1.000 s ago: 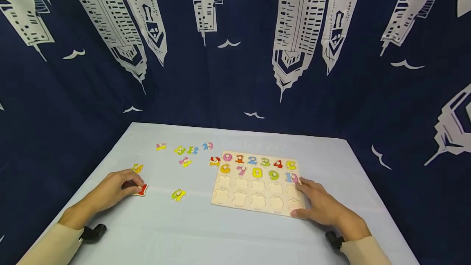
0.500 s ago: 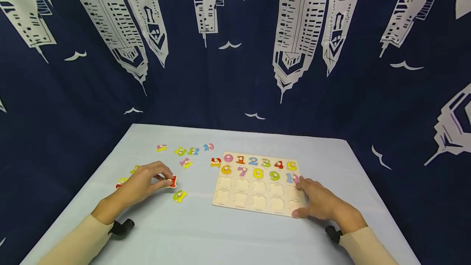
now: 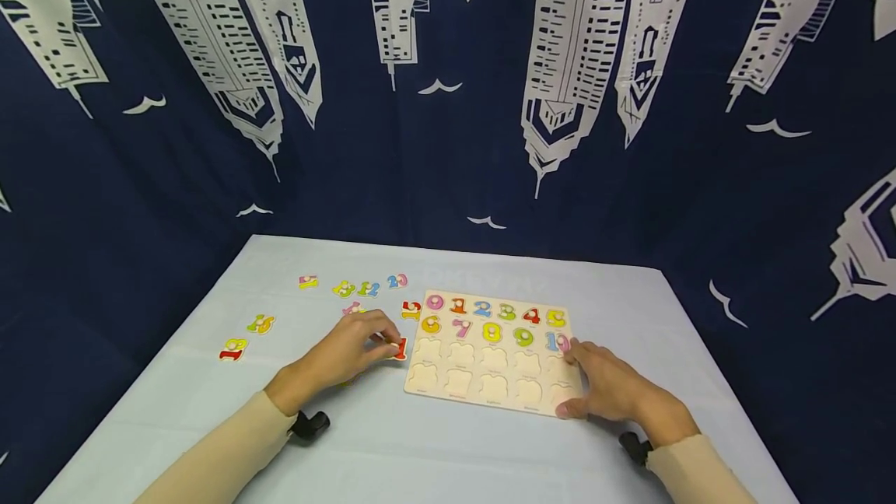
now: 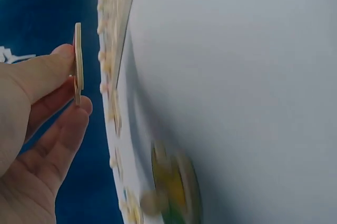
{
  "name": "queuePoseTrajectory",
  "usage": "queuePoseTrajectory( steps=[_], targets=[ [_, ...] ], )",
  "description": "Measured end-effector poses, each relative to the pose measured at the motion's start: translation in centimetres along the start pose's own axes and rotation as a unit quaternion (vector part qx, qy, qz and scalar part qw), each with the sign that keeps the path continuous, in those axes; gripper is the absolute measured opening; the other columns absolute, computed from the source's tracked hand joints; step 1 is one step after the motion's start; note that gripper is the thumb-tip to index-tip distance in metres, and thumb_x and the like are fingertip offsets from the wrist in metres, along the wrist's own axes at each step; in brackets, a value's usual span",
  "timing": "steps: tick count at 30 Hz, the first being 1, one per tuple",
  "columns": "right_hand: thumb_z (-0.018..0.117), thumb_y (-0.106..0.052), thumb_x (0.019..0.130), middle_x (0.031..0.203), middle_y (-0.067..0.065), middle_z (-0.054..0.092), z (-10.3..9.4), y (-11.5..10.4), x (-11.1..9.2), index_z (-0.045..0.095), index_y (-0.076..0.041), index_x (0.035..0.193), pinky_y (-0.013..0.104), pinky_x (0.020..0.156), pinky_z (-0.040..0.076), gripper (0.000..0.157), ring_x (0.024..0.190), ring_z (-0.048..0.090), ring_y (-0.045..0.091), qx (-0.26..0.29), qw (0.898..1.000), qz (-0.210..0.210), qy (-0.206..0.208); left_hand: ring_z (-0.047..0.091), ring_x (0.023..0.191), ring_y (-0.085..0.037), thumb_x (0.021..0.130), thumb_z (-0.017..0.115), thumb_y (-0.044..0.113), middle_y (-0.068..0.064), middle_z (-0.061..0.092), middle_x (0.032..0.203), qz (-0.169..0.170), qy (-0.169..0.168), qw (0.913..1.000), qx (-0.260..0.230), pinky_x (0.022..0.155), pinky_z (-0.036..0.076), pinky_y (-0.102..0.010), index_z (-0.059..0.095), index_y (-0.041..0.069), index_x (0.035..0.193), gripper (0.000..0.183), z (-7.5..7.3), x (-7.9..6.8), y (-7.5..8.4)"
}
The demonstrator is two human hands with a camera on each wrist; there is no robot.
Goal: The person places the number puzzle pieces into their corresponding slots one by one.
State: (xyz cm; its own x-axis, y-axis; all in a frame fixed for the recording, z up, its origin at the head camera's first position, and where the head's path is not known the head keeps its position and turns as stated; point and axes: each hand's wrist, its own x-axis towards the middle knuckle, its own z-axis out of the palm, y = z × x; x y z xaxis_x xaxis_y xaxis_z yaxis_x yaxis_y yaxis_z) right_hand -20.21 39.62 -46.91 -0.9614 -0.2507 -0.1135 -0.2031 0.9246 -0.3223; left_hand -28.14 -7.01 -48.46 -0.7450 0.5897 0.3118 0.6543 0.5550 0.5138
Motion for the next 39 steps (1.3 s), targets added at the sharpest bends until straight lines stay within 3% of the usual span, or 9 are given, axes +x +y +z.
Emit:
queuePoseTrajectory(
  steps=[11, 24, 29, 32, 39],
  targets=[
    [0.106, -0.05, 0.08, 0.172, 0.044, 0.048, 0.1, 0.3, -0.2, 0.065, 0.006, 0.151, 0.079, 0.127, 0.045, 0.099, 0.158, 0.05, 0.066, 0.005, 1.0, -0.004, 0.01, 0.067, 0.098, -0.009, 0.106, 0.089, 0.017, 0.007, 0.078, 0.105, -0.014, -0.027, 0.9995, 0.0, 0.094, 0.062, -0.027, 0.085, 0.017, 0.11, 0.005, 3.7, 4.1, 0.9],
    [0.106, -0.049, 0.082, 0.174, 0.044, 0.045, 0.1, 0.4, -0.4, 0.062, 0.007, 0.155, 0.08, 0.127, 0.043, 0.102, 0.159, 0.047, 0.067, 0.009, 1.0, -0.003, 0.013, 0.064, 0.093, -0.005, 0.103, 0.092, 0.017, 0.006, 0.08, 0.102, -0.014, -0.031, 0.9994, -0.01, 0.09, 0.06, -0.024, 0.086, 0.019, 0.102, 0.006, 5.2, 5.7, 0.8],
    [0.106, -0.047, 0.082, 0.175, 0.044, 0.044, 0.2, 0.6, -0.5, 0.061, 0.007, 0.155, 0.08, 0.128, 0.042, 0.102, 0.16, 0.046, 0.067, 0.016, 1.0, -0.001, 0.012, 0.067, 0.094, -0.005, 0.103, 0.092, 0.018, 0.007, 0.08, 0.102, -0.02, -0.035, 0.9987, -0.03, 0.09, 0.06, -0.023, 0.086, 0.019, 0.105, 0.006, 4.9, 5.8, 1.0],
    [0.105, -0.047, 0.082, 0.175, 0.044, 0.044, 0.4, 0.6, -0.5, 0.061, 0.008, 0.155, 0.079, 0.128, 0.043, 0.101, 0.16, 0.046, 0.067, 0.021, 1.0, -0.006, 0.012, 0.07, 0.097, -0.008, 0.103, 0.092, 0.021, 0.005, 0.08, 0.105, -0.042, -0.026, 0.998, -0.038, 0.092, 0.061, -0.026, 0.087, 0.017, 0.11, 0.009, 4.2, 5.7, 0.8],
    [0.105, -0.046, 0.082, 0.173, 0.044, 0.047, 0.8, 0.5, -0.6, 0.062, 0.009, 0.154, 0.077, 0.128, 0.044, 0.1, 0.159, 0.049, 0.065, 0.019, 1.0, -0.014, 0.015, 0.076, 0.111, -0.02, 0.104, 0.091, 0.024, 0.0, 0.085, 0.123, -0.104, 0.043, 0.9931, -0.035, 0.106, 0.06, -0.043, 0.087, 0.014, 0.124, 0.022, 1.3, 5.6, -2.0]
  ],
)
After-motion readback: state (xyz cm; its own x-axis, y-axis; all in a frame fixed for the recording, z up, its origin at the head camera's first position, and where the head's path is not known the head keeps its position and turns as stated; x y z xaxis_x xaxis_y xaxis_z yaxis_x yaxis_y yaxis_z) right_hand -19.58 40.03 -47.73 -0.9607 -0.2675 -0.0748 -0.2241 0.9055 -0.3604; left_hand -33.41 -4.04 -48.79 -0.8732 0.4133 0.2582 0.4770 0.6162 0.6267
